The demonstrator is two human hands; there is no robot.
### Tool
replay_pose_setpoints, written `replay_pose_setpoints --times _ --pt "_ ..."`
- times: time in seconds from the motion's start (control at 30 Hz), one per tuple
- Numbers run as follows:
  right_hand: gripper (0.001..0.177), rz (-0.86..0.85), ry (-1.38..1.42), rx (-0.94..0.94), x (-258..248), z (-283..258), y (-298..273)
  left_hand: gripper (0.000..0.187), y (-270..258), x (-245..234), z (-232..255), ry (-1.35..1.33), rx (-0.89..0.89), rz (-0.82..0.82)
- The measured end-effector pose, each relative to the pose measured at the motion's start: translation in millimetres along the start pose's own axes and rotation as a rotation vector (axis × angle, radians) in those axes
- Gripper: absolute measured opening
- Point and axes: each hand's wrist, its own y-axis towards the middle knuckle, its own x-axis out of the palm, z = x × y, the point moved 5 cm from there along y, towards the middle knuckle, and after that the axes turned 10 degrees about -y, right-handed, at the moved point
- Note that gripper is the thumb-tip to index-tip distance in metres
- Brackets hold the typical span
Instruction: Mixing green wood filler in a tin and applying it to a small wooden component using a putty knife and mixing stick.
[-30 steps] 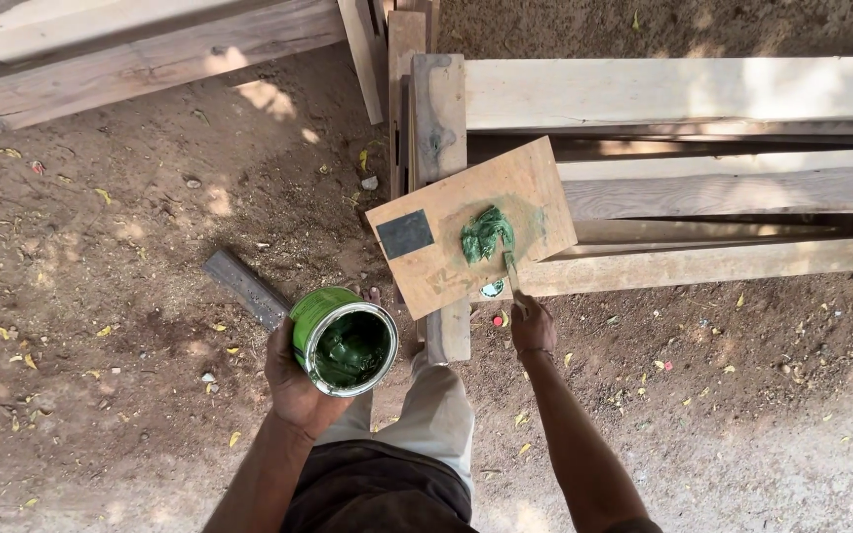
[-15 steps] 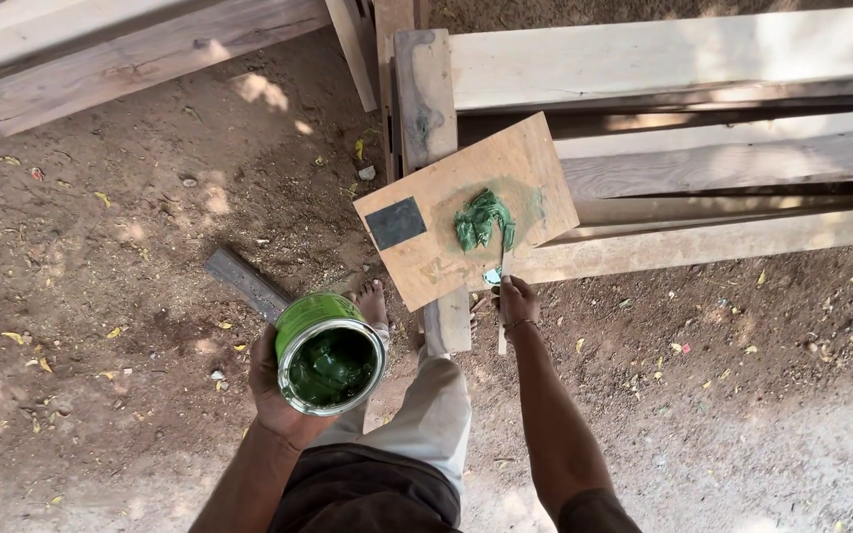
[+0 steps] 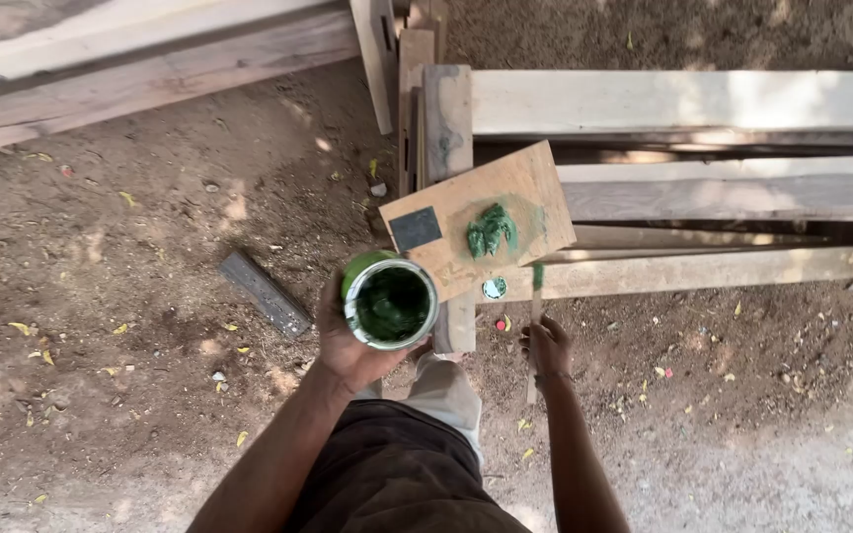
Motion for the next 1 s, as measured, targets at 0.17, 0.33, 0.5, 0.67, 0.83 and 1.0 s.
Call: replay_pose_setpoints --times 0.17,0.33,0.5,0.67,0.83,1.0 --pt "0.033 -0.080 0.367 -0.175 -9.4 -75.9 -76.0 0.062 12.8 4.6 -6.3 -0.054 -0.096 0.026" --pt "0.021 -0.009 0.302 -0.232 -16.6 -94.9 -79.3 0.068 22.9 9.7 -13.6 -0.015 -0.169 0.072" --pt "0.025 0.049 0.252 -0.278 -43.9 -140.4 -66.5 0.065 21.2 -2.6 -16.1 -0.063 -0.178 0.039" --pt "0.033 0.004 0.347 -0.241 -54.9 -183.9 -74.9 0.066 23.8 1.1 -24.2 -0.061 -0.148 -0.024" --pt "0.039 -0.355 0.616 -0.339 -59.5 -161.5 -53.6 0.067 25.0 1.7 -44.3 -0.037 -0.046 0.049" --pt "0.040 -0.443 0.625 -0.394 -83.2 -152.3 -38.0 0.069 35.4 -15.1 -81.4 -0.017 0.005 -0.019"
